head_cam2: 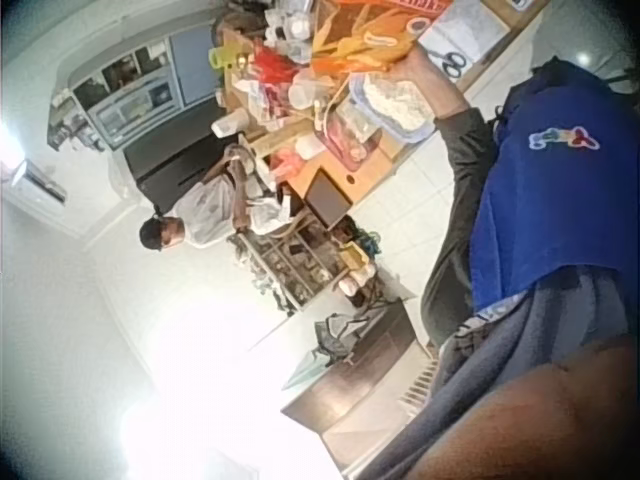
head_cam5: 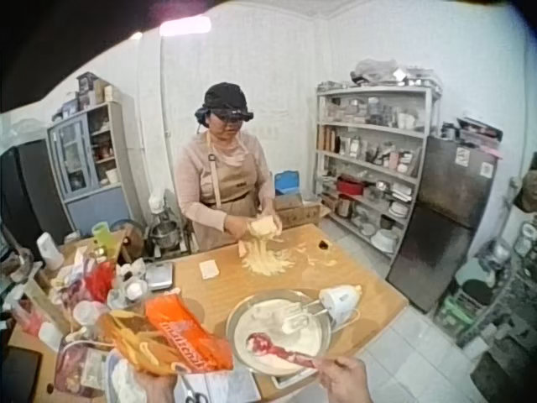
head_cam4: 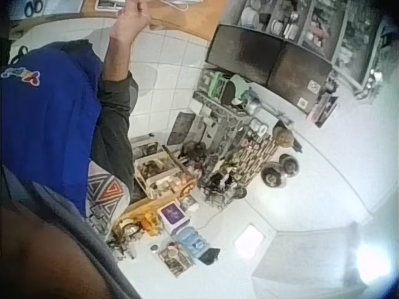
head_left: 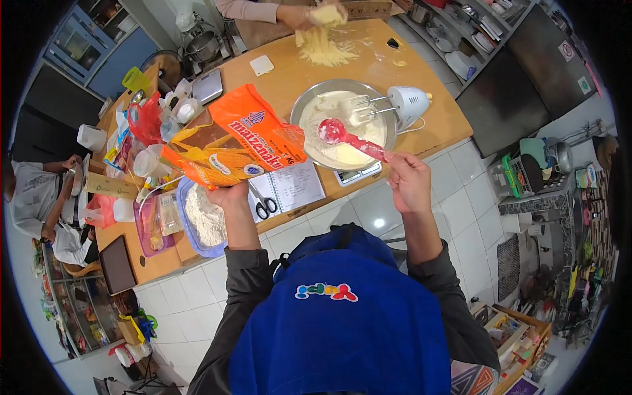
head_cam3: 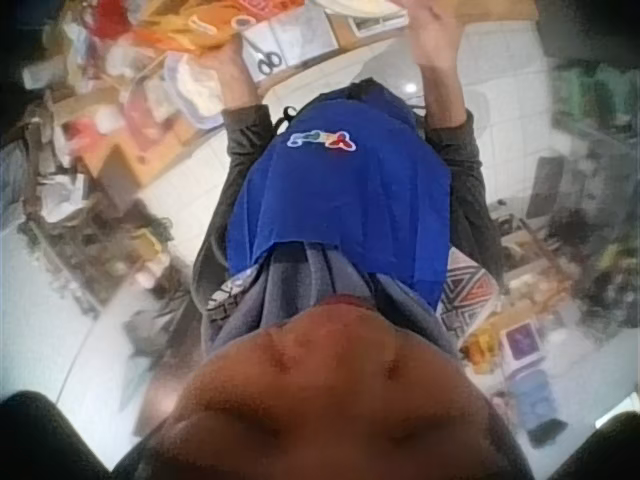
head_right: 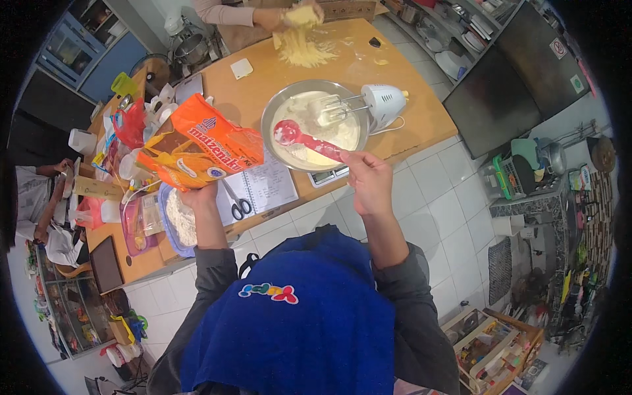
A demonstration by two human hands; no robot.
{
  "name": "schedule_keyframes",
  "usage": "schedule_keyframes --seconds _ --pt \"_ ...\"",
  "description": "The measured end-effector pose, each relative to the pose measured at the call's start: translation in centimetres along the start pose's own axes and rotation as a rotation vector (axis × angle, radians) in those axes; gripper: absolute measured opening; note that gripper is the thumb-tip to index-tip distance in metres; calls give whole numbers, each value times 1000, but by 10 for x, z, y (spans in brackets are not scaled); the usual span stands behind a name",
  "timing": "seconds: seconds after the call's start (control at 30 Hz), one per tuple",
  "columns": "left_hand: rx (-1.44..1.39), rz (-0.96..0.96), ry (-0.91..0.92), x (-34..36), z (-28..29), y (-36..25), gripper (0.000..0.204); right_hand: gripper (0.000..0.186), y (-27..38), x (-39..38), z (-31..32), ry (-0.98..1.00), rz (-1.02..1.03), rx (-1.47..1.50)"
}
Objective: The person adds ingredients to a bowl by hand, using a spoon to scoop flour from a blue container and cornstarch from a bag into a bowl on a scale.
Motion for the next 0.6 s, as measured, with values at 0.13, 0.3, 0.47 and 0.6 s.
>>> schedule_keyframes --seconds 0.13,0.3,0.47,0.6 --pt "-15 14 30 6 6 0 51 8 -3 -3 -9 29 -28 -8" --pt "-37 28 74 12 12 0 51 10 -8 -5 -13 73 -32 8" --pt "-11 43 76 -1 0 5 51 13 -6 -9 -28 120 5 -128" --pt "-5 40 41 -9 -3 6 50 14 -8 -14 -47 188 41 -160"
Point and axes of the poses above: each hand's wrist, its own x-axis towards the middle knuckle, its own z-axis out of the back of the hand, y = z × x, the point moved 7 cm from there along x, towards the middle knuckle, and after that the axes turned 10 degrees about x, right-handed, at the moved point
